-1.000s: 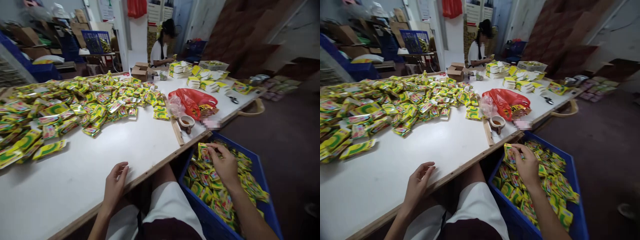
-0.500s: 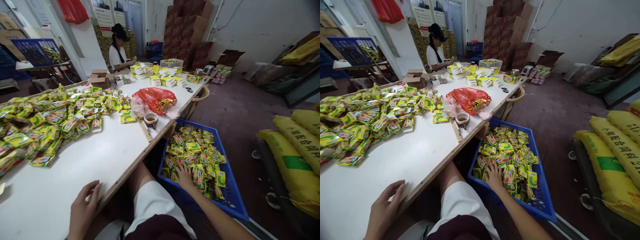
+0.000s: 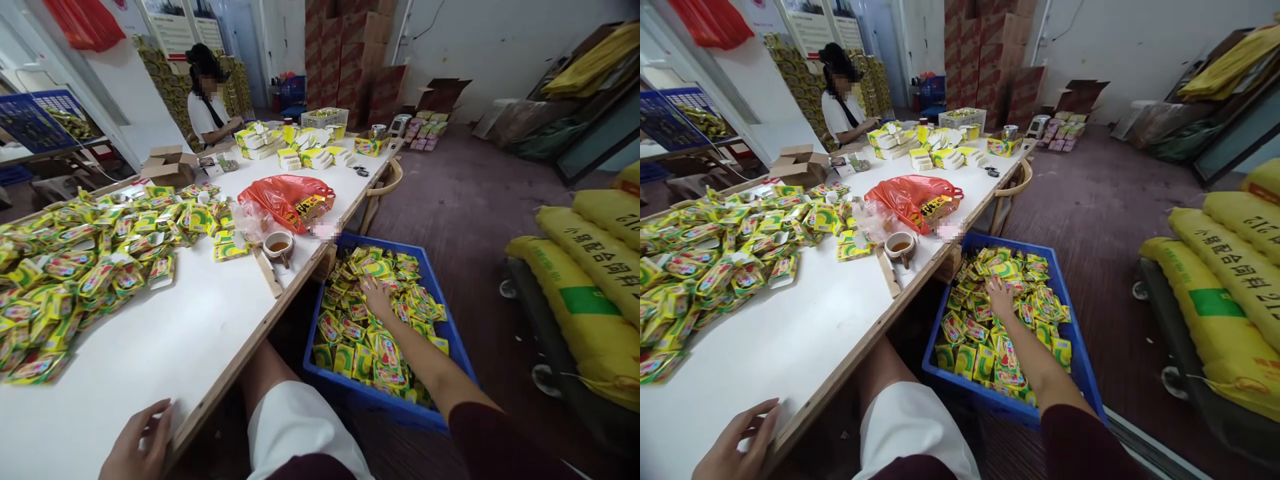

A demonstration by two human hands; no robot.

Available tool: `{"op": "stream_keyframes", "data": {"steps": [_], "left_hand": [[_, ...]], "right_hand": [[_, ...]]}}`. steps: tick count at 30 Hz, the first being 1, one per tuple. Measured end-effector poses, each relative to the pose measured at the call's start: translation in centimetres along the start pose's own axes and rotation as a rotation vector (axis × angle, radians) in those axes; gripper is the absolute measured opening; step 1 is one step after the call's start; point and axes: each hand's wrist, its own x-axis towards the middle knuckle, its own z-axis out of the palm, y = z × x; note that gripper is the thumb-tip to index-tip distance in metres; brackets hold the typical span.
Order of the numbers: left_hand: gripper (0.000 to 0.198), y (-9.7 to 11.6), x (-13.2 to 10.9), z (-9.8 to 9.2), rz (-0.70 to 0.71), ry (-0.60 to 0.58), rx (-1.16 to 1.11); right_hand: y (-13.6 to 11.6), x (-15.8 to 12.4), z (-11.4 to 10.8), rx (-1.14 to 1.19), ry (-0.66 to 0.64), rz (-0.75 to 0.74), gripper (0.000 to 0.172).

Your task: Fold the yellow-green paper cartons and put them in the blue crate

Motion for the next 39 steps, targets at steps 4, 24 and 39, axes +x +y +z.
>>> {"op": "stream_keyframes", "data": {"steps": [4,24,39], "left_hand": [[0.035,0.1,0.0,0.0,0.023,0.005,-0.001],[0.028,0.9,-0.7,0.1,0.19,0.061,0.097],[0.027,1.0,-0.7,0.4,0.206,0.068,0.143]], "right_hand": [[1.2,2.6,-0.5,0.029,0.023,0.171,0.057],[-5.9,-22.4,3.3,0.179,0.35,0.24,0.032],[-6.5,-22.0,2.3,0.196,0.328,0.279,0.031]]}}
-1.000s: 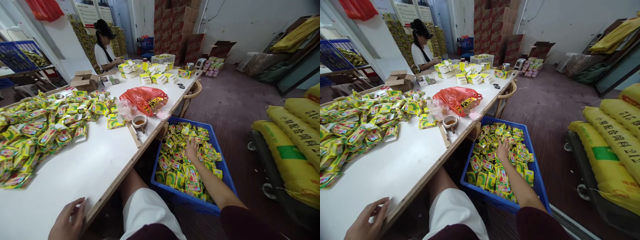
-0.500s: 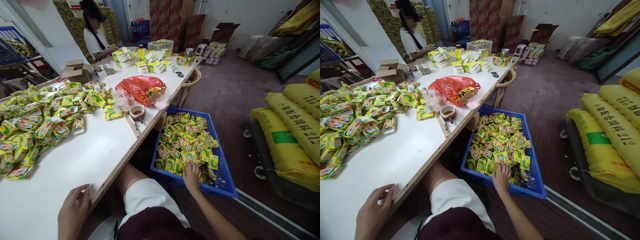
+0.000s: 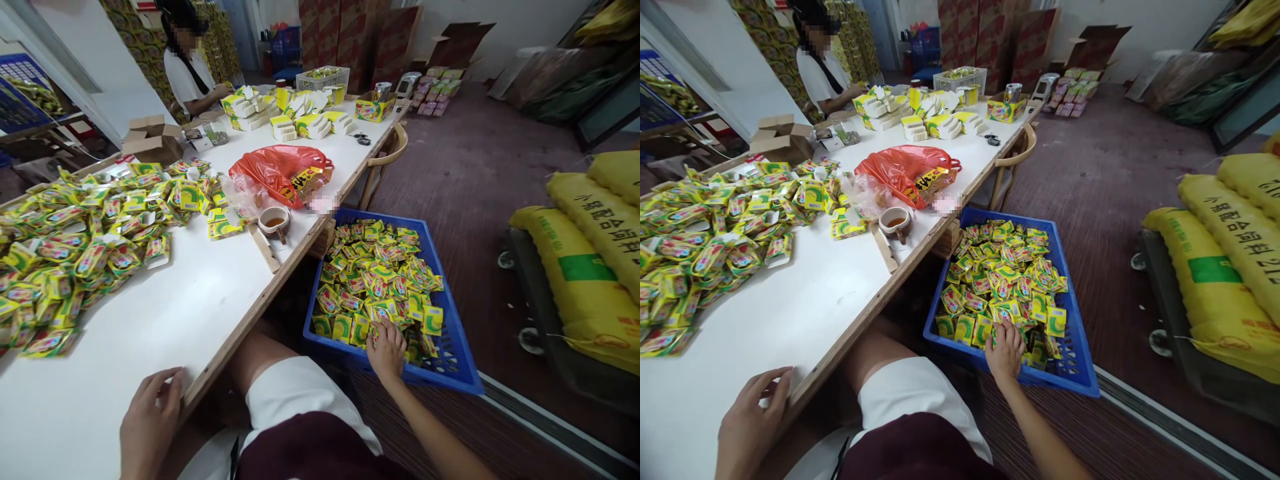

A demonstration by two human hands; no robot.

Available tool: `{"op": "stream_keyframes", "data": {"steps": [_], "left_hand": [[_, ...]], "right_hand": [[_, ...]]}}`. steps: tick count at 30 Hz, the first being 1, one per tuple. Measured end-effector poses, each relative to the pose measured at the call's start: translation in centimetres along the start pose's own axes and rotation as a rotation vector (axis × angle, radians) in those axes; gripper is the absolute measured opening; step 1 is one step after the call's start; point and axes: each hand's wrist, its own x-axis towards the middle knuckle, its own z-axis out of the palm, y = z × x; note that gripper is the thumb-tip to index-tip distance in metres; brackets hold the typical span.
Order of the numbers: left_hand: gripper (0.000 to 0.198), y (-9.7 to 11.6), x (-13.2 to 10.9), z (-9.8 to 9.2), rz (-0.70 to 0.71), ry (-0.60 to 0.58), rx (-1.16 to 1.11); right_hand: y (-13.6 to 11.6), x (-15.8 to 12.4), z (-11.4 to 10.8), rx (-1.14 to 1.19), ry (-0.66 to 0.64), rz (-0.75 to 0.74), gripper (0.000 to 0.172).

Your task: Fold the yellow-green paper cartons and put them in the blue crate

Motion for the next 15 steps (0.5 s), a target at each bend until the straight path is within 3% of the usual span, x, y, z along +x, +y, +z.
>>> {"op": "stream_keyframes", "data": {"steps": [9,15], "left_hand": [[0.026,0.05,0.3,-0.16,-0.032,-0.037,-0.028],[0.027,0.23,0.29,-0.28,-0.03,-0.045,-0.043]], "right_hand": [[-0.25,-0.04,-0.04,-0.004,0.01,0.021,0.032],[-0.58,0.08,0.19,0.003,0.1,0.071,0.046]]}}
